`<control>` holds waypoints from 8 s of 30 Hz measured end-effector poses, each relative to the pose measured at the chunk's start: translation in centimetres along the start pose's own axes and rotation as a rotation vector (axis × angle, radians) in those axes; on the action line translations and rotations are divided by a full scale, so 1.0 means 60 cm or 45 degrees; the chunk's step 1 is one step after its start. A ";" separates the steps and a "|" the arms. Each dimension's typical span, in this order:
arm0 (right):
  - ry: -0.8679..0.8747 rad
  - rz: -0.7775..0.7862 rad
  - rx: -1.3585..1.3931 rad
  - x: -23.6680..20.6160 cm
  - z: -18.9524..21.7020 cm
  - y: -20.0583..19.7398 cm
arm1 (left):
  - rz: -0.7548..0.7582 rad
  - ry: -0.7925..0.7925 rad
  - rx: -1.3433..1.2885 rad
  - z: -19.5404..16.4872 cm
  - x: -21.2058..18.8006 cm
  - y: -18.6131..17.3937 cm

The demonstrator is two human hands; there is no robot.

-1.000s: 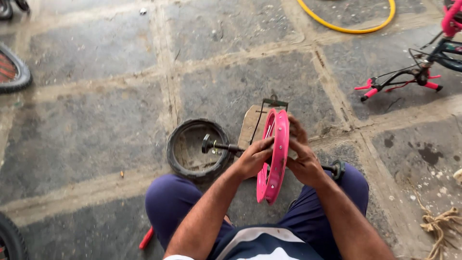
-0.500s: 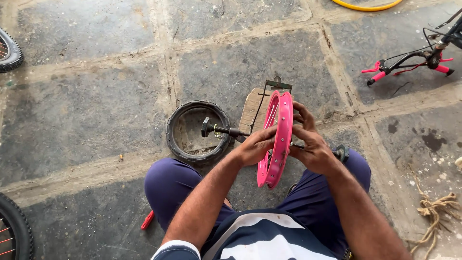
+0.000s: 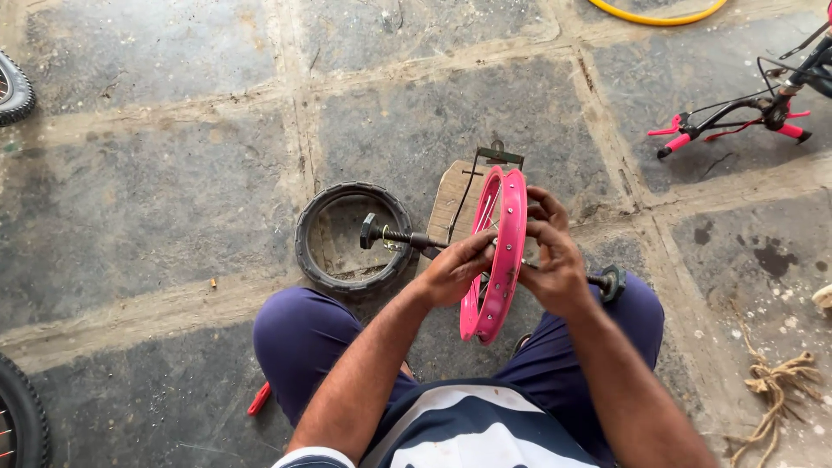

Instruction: The person sits on the ground and uses a spoke wrench to tighten the nipples on a pink bicycle wheel rim. They rotate the wheel and adjust multiple spokes in sequence.

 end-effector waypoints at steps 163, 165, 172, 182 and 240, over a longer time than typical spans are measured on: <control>0.789 0.377 1.188 -0.008 -0.101 -0.050 | -0.721 0.188 1.210 -0.073 -0.056 0.096; 0.511 0.156 0.711 -0.019 -0.085 -0.024 | -0.720 0.189 1.214 -0.072 -0.054 0.096; 0.434 0.059 0.367 -0.020 -0.066 -0.006 | -0.774 0.194 1.231 -0.069 -0.058 0.100; 0.251 0.019 0.135 -0.034 -0.085 0.021 | -0.777 0.280 1.198 -0.058 -0.067 0.102; -0.017 -0.215 0.222 -0.095 -0.097 0.012 | -0.726 0.202 1.112 -0.059 -0.066 0.119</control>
Point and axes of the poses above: each hand's wrist, its own x-axis towards the middle knuckle, its own y-axis out of the palm, z = x × y, the point moved 3 cm from there along x, towards the middle knuckle, and after that the axes turned 10 degrees about x, right-handed, at the moved point
